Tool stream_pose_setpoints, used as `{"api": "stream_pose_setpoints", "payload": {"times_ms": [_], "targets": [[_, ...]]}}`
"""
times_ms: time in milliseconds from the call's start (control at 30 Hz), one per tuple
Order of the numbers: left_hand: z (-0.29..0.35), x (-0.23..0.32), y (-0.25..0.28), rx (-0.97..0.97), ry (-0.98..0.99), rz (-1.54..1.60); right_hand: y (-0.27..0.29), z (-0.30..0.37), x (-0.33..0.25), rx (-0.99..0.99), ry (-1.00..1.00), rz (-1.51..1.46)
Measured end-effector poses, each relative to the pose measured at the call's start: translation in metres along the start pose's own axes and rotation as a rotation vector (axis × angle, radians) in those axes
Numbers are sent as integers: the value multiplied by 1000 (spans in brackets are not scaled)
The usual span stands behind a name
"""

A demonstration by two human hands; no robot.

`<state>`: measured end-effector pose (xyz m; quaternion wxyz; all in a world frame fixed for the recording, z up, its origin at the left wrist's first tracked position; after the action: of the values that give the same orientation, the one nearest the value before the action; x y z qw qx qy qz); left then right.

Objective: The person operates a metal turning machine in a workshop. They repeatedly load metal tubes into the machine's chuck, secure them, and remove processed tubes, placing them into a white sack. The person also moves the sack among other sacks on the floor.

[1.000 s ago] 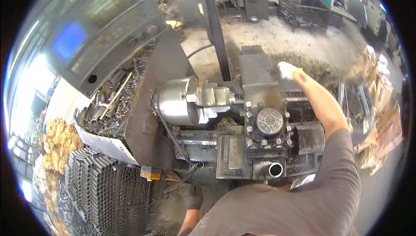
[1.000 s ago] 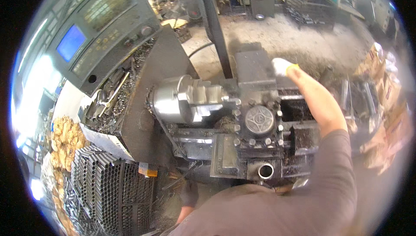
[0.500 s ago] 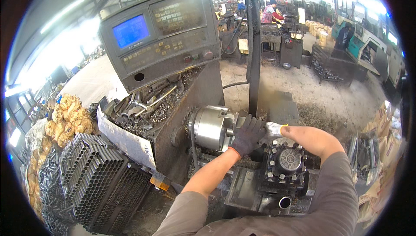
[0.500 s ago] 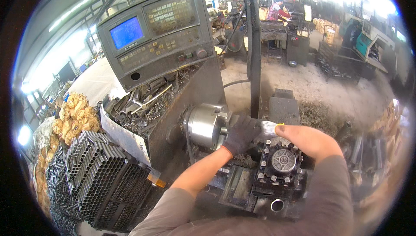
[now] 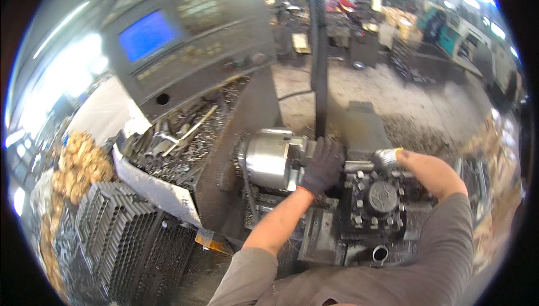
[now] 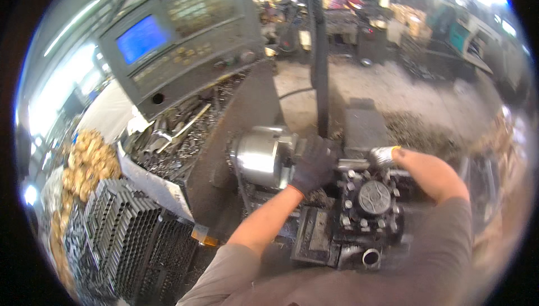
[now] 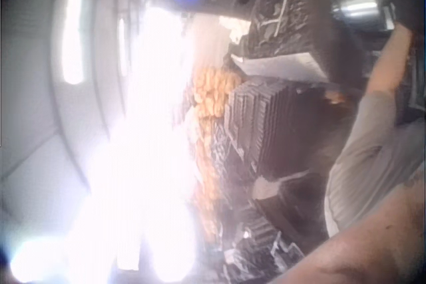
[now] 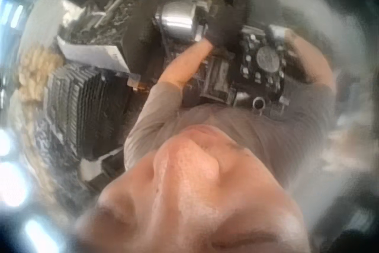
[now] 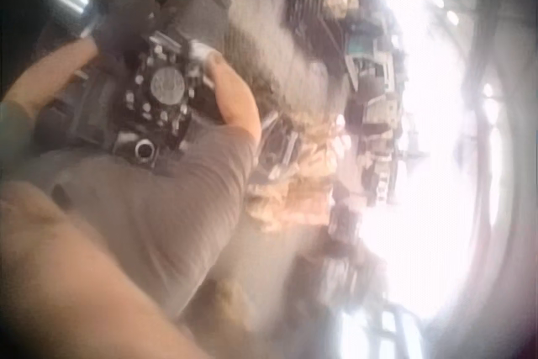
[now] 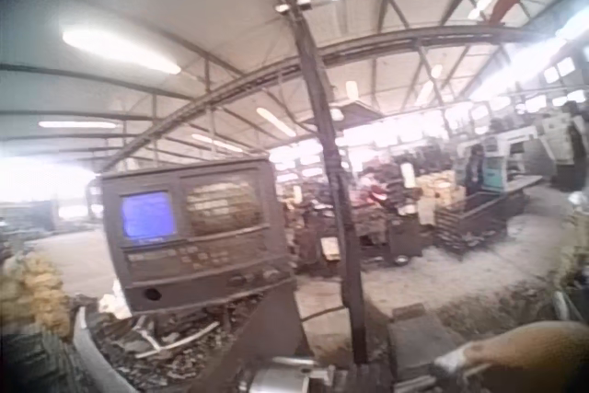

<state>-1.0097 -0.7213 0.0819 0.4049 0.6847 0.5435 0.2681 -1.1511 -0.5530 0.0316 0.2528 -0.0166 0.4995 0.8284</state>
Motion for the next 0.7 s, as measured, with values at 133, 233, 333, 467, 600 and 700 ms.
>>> {"api": "stream_pose_setpoints", "payload": {"times_ms": [133,233,333,467,600,700], "targets": [[1,-3,-6,-14,80,57,17,129,12,773,-291,-157],[4,-1,-8,-78,84,-65,-6,231,-11,1280,-338,-319],[2,4,-2,-80,10,-85,-119,322,-56,1502,-498,-599],[1,15,10,29,-92,-168,-406,375,-108,1084,-1293,-1362],[3,28,20,118,-171,-209,-521,395,-134,388,-1802,-624],[1,28,18,65,-144,-217,-416,396,-135,880,-1599,-396]]}}
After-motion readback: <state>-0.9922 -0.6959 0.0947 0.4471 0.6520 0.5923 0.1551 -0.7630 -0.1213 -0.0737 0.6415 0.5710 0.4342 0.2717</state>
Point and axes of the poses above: each hand's wrist, its own z-axis away from the middle knuckle, its own y-axis out of the back of the hand, x = y × z, the point moved 7 cm from there along -z, towards the middle knuckle, and after that the axes turned 3 degrees about y, right-handed, at the moved point
